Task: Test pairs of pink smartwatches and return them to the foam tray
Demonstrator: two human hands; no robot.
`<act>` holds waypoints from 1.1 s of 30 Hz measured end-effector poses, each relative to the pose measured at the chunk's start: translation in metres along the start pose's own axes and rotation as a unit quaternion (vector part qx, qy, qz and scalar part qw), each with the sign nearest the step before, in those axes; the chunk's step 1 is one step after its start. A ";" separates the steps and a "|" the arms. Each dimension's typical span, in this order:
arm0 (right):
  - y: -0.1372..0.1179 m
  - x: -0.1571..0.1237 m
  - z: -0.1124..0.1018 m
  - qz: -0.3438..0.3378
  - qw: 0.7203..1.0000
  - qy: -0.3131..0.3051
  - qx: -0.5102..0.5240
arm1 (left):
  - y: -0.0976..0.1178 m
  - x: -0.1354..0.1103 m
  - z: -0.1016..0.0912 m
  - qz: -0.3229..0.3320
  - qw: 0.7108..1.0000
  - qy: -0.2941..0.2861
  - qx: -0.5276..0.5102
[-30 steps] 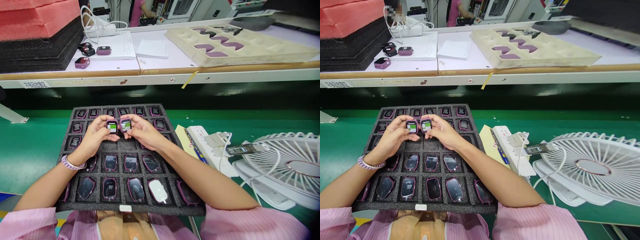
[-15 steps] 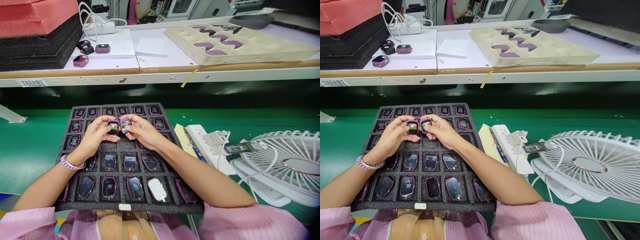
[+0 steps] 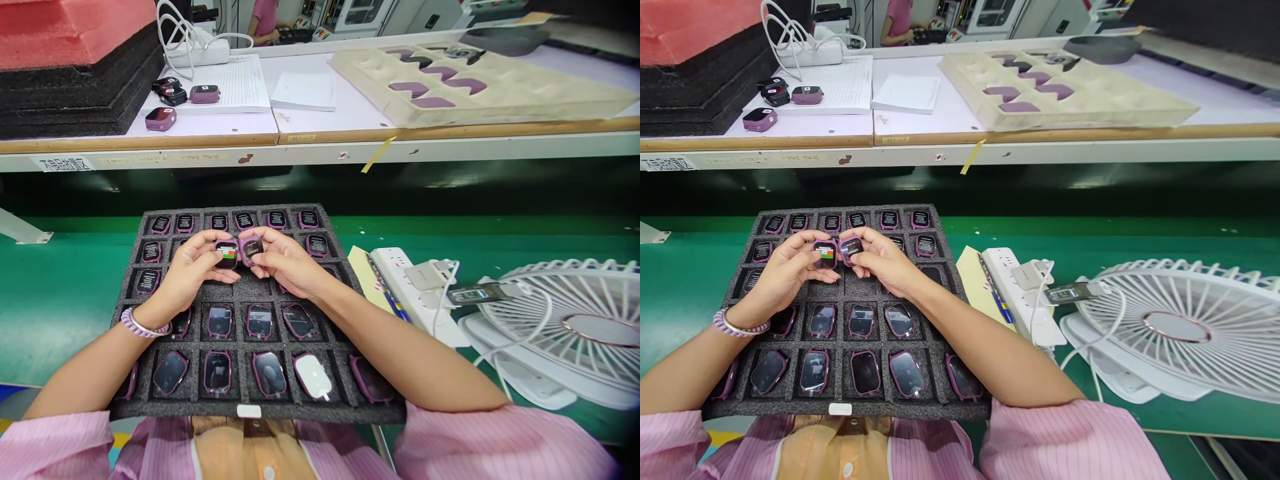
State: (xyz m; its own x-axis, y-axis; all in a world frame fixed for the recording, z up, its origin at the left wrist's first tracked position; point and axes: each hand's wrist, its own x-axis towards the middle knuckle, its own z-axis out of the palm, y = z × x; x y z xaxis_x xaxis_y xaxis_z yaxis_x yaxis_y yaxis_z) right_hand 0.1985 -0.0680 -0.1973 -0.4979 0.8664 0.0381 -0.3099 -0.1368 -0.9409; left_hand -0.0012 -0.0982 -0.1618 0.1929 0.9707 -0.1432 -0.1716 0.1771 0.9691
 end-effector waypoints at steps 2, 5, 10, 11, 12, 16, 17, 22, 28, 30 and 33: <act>0.000 0.000 0.000 0.002 1.000 -0.003 0.001 | 0.000 0.000 0.000 0.000 1.000 0.000 -0.002; 0.001 0.000 -0.002 0.006 1.000 -0.008 0.010 | -0.001 0.001 -0.001 0.005 1.000 -0.008 -0.006; 0.003 0.001 -0.003 -0.002 1.000 -0.015 0.006 | -0.004 0.002 -0.002 0.017 1.000 -0.011 0.016; 0.003 0.001 -0.003 -0.006 1.000 -0.017 0.003 | -0.004 0.002 -0.002 0.018 1.000 -0.011 0.018; 0.003 0.001 -0.003 -0.007 1.000 -0.018 0.003 | -0.004 0.002 -0.002 0.019 1.000 -0.010 0.019; 0.001 0.000 -0.003 -0.004 1.000 -0.019 0.018 | -0.004 0.002 -0.005 0.021 1.000 -0.013 0.015; 0.001 0.000 -0.002 -0.003 1.000 -0.018 0.019 | -0.004 0.003 -0.005 0.024 1.000 -0.014 0.015; -0.008 -0.001 0.000 -0.023 0.999 0.002 0.027 | 0.011 -0.007 0.003 0.071 0.997 -0.024 0.007; -0.036 -0.034 0.025 -0.074 0.995 -0.038 -0.060 | 0.046 -0.085 0.025 0.070 0.972 -0.213 -0.074; -0.046 -0.055 0.038 -0.113 0.984 -0.041 -0.130 | 0.050 -0.108 0.025 0.072 0.958 -0.269 -0.066; -0.060 -0.089 0.056 -0.201 0.945 -0.064 -0.251 | 0.047 -0.128 0.016 0.080 0.957 -0.280 -0.012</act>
